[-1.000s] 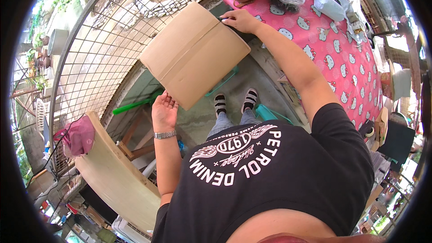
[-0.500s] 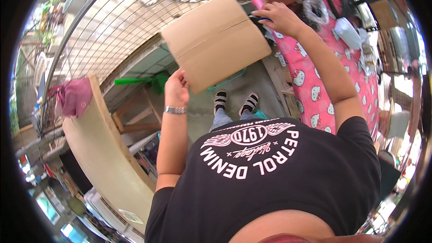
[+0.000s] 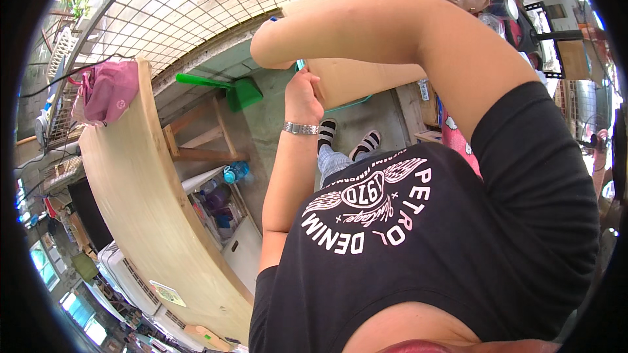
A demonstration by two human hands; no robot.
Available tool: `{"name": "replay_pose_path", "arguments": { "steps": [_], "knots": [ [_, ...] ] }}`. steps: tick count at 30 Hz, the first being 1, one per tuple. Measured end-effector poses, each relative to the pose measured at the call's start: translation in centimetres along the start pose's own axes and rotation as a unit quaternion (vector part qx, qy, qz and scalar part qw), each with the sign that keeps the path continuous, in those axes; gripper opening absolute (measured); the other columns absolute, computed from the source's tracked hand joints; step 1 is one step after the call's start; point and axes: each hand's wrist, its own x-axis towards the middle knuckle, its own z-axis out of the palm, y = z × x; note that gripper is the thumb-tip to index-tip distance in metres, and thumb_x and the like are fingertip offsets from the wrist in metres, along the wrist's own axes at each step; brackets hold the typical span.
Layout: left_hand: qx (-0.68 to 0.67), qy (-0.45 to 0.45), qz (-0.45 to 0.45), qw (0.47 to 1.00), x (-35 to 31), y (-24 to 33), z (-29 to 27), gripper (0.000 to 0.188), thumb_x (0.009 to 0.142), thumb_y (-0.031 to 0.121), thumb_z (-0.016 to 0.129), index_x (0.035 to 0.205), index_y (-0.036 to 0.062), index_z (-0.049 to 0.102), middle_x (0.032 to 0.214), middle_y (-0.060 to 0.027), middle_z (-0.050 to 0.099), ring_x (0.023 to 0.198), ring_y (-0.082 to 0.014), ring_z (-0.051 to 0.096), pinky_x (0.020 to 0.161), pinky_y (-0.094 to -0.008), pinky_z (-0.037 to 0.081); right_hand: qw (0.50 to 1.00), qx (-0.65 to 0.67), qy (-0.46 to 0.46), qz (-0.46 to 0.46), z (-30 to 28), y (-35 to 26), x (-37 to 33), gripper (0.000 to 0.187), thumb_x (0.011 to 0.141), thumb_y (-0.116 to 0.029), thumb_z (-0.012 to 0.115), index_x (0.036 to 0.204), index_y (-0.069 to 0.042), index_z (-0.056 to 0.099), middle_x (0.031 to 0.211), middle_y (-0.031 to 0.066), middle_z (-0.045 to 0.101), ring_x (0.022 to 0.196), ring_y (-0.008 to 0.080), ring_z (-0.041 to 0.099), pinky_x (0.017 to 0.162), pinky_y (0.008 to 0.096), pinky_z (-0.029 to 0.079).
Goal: The person opens a cardboard box using a small blue tool and removes colorful spiral notebooks. They then use blue pliers to crimp the wire ends of the notebook spirals while using a stone weight to hold the notebooks in place on a table.
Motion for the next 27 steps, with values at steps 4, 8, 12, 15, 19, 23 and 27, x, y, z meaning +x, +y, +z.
{"name": "replay_pose_path", "arguments": {
  "steps": [4, 8, 12, 15, 19, 23, 27],
  "knots": [
    [0.001, 0.009, 0.003, 1.0, 0.2, 0.0, -0.2, 0.042, 0.072, -0.003, 0.044, 0.112, 0.0008, 0.058, 0.104, -0.0069, 0.061, 0.098, -0.0213, 0.059, 0.089, -0.0331, 0.047, 0.997, 0.069, 0.0, 0.02, -0.3, 0.5, 2.1, 0.027, 0.075, -0.022, 0.076, 0.102, -0.018, 0.074, 0.101, 0.0017, 0.07, 0.094, 0.0237, 0.065, 0.067, 0.0396, 0.054],
    [0.083, -0.006, 0.003, 0.997, 0.5, -0.4, 0.5, 0.04, 0.07, -0.003, 0.046, 0.108, 0.001, 0.058, 0.102, -0.0064, 0.06, 0.098, -0.0199, 0.058, 0.087, -0.0322, 0.046, 0.992, -0.004, 0.055, 0.117, 1.2, 5.2, 2.8, 0.032, 0.07, -0.018, 0.079, 0.101, -0.02, 0.074, 0.098, 0.0021, 0.07, 0.089, 0.0217, 0.065, 0.064, 0.037, 0.053],
    [0.121, -0.036, -0.009, 0.992, 0.6, 0.7, 0.6, 0.028, 0.078, 0.0, 0.056, 0.106, -0.0009, 0.06, 0.099, -0.0058, 0.064, 0.091, -0.0165, 0.059, 0.081, -0.0302, 0.047, 0.943, 0.179, 0.228, 0.165, 2.7, 11.6, -1.9, 0.02, 0.069, -0.013, 0.079, 0.088, -0.011, 0.076, 0.088, 0.0074, 0.071, 0.079, 0.0251, 0.067, 0.058, 0.0429, 0.052],
    [0.201, -0.026, 0.002, 0.979, 0.8, 1.9, 1.5, 0.024, 0.082, 0.003, 0.059, 0.105, -0.0017, 0.061, 0.1, -0.0062, 0.066, 0.088, -0.0155, 0.061, 0.08, -0.0291, 0.047, 0.897, 0.339, 0.266, 0.097, 7.2, 10.6, -5.9, 0.032, 0.082, -0.028, 0.067, 0.102, -0.004, 0.07, 0.097, 0.0162, 0.069, 0.09, 0.0335, 0.066, 0.076, 0.0465, 0.052],
    [0.141, -0.071, 0.069, 0.985, 0.9, 0.2, 0.3, 0.024, 0.084, -0.001, 0.058, 0.108, -0.0026, 0.062, 0.102, -0.0065, 0.066, 0.088, -0.0132, 0.062, 0.077, -0.0278, 0.049, 0.765, 0.538, 0.351, 0.055, 18.2, 2.2, -6.4, 0.041, 0.09, -0.038, 0.056, 0.118, -0.009, 0.063, 0.107, 0.0174, 0.067, 0.102, 0.0353, 0.061, 0.091, 0.0451, 0.046],
    [0.191, -0.167, 0.106, 0.961, -0.2, 1.9, 2.6, 0.028, 0.084, 0.0, 0.062, 0.113, -0.0019, 0.062, 0.105, -0.0074, 0.066, 0.094, -0.0139, 0.062, 0.081, -0.028, 0.05, 0.628, 0.583, 0.499, 0.13, 18.9, -2.0, -10.1, 0.038, 0.093, -0.039, 0.055, 0.112, -0.009, 0.067, 0.103, 0.0166, 0.068, 0.095, 0.0337, 0.062, 0.088, 0.0428, 0.048],
    [0.452, -0.4, 0.024, 0.797, -5.0, 4.1, 0.4, 0.045, 0.084, 0.021, 0.071, 0.12, -0.0024, 0.059, 0.119, -0.0091, 0.063, 0.109, -0.0204, 0.058, 0.097, -0.0349, 0.043, 0.761, 0.603, 0.236, 0.036, 20.9, -1.4, -16.1, 0.035, 0.093, -0.039, 0.055, 0.103, -0.01, 0.073, 0.097, 0.0155, 0.07, 0.091, 0.0337, 0.065, 0.083, 0.0431, 0.05]
  ]
}}
